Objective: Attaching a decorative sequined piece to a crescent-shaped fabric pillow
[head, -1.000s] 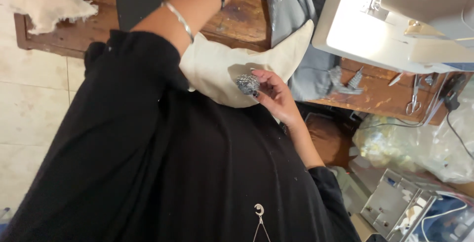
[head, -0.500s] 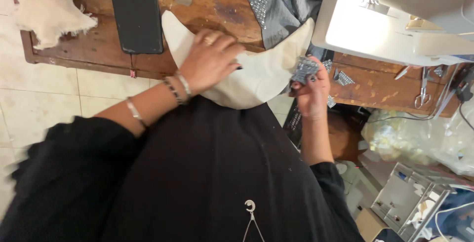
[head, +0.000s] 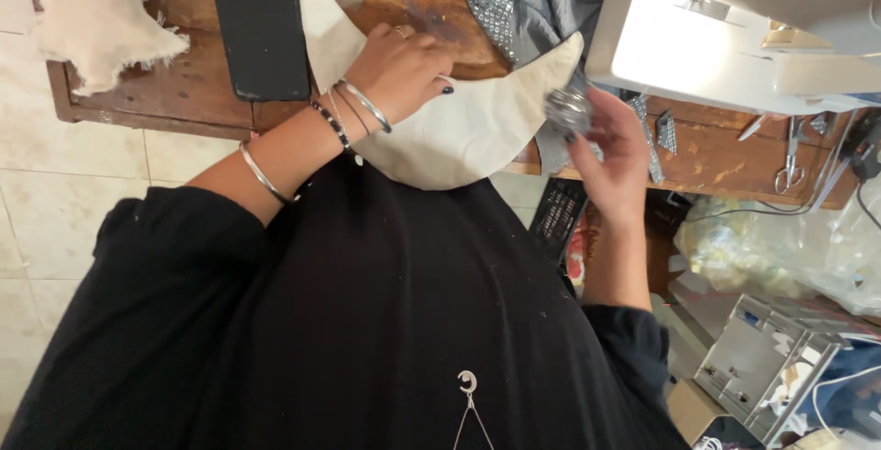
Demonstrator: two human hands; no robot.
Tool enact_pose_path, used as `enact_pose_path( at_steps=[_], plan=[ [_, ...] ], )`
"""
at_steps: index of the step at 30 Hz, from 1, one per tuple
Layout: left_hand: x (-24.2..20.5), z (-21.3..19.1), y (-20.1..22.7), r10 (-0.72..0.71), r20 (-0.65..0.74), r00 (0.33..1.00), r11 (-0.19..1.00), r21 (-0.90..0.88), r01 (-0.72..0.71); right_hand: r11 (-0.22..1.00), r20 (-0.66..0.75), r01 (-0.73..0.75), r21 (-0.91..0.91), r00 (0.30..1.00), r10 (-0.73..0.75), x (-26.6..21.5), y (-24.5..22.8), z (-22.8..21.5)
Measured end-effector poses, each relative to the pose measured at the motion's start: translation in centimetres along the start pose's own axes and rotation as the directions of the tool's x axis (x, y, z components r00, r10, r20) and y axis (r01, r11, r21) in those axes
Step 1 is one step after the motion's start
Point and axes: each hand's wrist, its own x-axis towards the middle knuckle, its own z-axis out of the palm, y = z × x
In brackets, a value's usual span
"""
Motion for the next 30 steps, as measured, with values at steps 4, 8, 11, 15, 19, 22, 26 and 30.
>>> enact_pose_path(
  at_steps=[4,8,11,15,19,22,26,30],
  plan=[
    [-0.8,1.4,-0.5,0.003,-0.07,0.998,0.997,-0.076,-0.008,0.951,0.113,0.17,-0.259,0.983,-0.145,5.6,-4.1,3.6],
    [-2.3,-0.7,0.3,-0.033,-0.242,0.97,0.99,-0.144,-0.003,0.873,0.388,0.338,-0.352,0.901,-0.193,10.1,-4.4,5.6],
    [-3.7,-0.7,0.3,-0.086,-0.336,0.938,0.972,-0.235,0.005,0.845,0.469,0.394,-0.361,0.86,-0.2,11.2,-4.1,6.4],
    [-4.1,-0.8,0.7,-0.12,-0.411,0.904,0.959,-0.285,-0.002,0.811,0.494,0.418,-0.409,0.849,-0.187,11.3,-2.9,7.1],
    [-4.1,-0.3,0.8,-0.109,-0.432,0.895,0.963,-0.268,-0.012,0.795,0.517,0.436,-0.423,0.836,-0.184,10.9,-2.2,7.9],
    [-3.7,1.0,0.2,-0.145,-0.405,0.902,0.965,-0.261,0.038,0.804,0.539,0.461,-0.376,0.814,-0.215,10.8,-1.2,8.2],
    [-3.9,1.6,-0.3,-0.124,-0.452,0.883,0.956,-0.293,-0.015,0.838,0.57,0.437,-0.326,0.798,-0.194,10.4,-1.3,8.0],
    [-3.9,0.9,-0.2,-0.119,-0.456,0.882,0.952,-0.306,-0.03,0.805,0.565,0.438,-0.4,0.809,-0.159,9.8,-1.9,8.3]
  ],
)
